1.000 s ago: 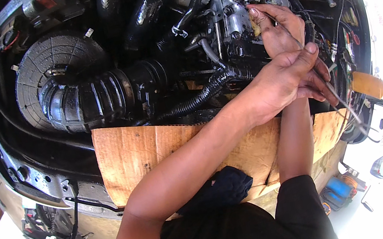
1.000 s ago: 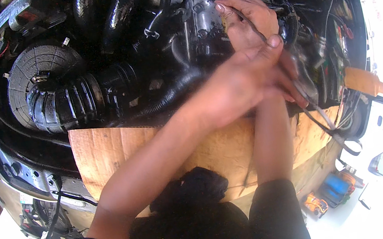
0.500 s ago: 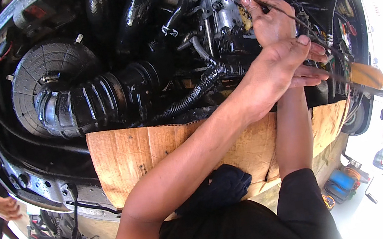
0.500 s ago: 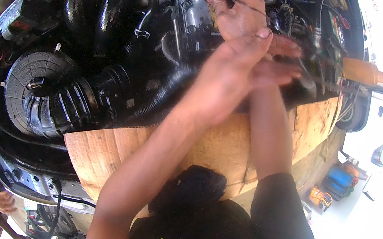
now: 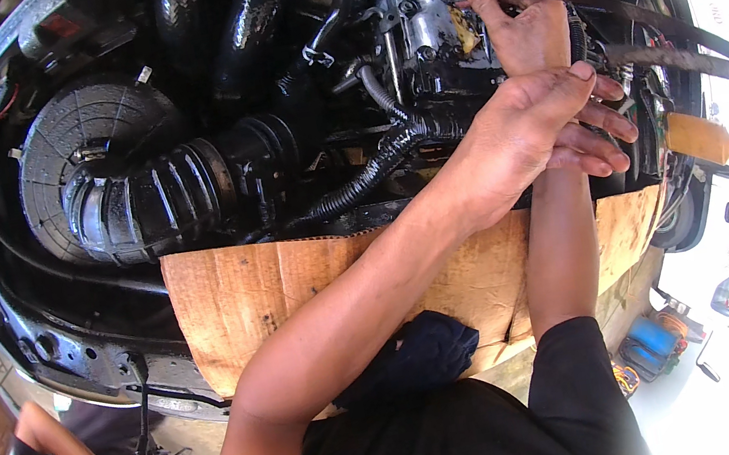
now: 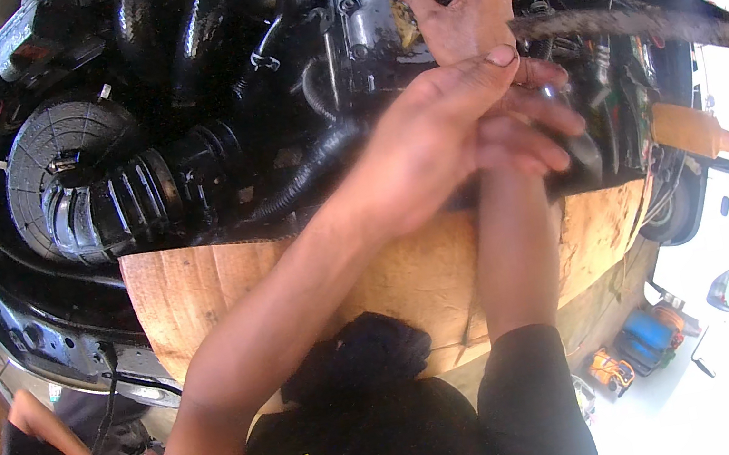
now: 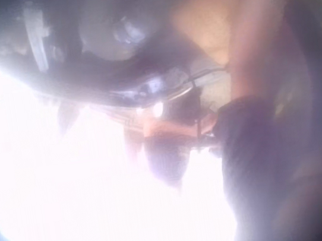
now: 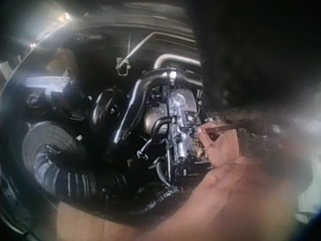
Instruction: The person uses a wrench to tighten bolts on the engine block while another person assists nearby. The camera wearer manipulates hoses and fasteners within the engine bay, focusing on securing components.
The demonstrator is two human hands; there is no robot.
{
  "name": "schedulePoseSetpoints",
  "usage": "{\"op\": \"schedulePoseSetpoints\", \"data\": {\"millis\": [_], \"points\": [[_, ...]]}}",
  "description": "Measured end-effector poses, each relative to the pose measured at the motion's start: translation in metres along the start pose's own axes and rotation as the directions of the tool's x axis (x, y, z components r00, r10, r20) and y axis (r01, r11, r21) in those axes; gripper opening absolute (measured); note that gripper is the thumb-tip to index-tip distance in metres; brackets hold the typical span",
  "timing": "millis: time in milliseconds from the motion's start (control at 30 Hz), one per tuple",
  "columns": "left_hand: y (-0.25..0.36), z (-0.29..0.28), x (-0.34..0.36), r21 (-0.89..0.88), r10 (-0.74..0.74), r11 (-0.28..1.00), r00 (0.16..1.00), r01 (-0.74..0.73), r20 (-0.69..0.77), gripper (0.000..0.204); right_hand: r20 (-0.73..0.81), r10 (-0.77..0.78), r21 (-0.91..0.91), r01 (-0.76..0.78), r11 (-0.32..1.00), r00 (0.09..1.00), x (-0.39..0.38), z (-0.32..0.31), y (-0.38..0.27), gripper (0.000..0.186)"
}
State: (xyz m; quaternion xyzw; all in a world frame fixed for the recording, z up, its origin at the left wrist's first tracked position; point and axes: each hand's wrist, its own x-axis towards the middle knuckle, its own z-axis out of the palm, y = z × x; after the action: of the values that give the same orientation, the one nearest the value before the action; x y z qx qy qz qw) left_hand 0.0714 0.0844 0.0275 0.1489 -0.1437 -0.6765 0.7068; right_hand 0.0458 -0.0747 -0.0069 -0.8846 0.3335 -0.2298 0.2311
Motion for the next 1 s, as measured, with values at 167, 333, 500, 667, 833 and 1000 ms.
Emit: {"op": "schedulePoseSetpoints", "data": {"millis": [167,333,500,667,833,1000], "points": [[0.000,-0.001,0.000,-0.003,0.014,1.000,1.000,-0.014,0.021,0.049,0.005,-0.008,0.168,0.007,0.986,1.000,0.002,0.003,0.006,0.012],[-0.010,0.002,0.002,-0.036,0.090,0.995,0.996,-0.089,0.018,0.055,0.022,0.083,0.238,-0.086,0.968,0.996,-0.003,-0.002,0.003,0.011],[-0.004,0.000,0.002,-0.047,0.072,0.996,0.997,-0.071,0.029,0.053,0.030,0.019,0.229,-0.026,0.973,0.999,0.000,0.002,0.007,0.011],[-0.004,-0.002,0.002,0.013,0.066,0.998,0.994,-0.067,0.083,0.048,0.032,0.049,0.260,-0.056,0.964,0.998,-0.003,-0.002,-0.001,0.011],[-0.007,-0.001,0.001,0.035,0.059,0.997,0.995,-0.062,0.086,0.043,-0.081,0.106,0.542,-0.046,0.839,0.991,-0.002,0.011,0.005,0.013],[-0.009,0.000,0.001,-0.016,0.007,1.000,0.997,-0.006,0.073,0.042,0.009,0.081,0.492,-0.075,0.867,0.997,-0.002,0.009,0.004,0.011]]}}
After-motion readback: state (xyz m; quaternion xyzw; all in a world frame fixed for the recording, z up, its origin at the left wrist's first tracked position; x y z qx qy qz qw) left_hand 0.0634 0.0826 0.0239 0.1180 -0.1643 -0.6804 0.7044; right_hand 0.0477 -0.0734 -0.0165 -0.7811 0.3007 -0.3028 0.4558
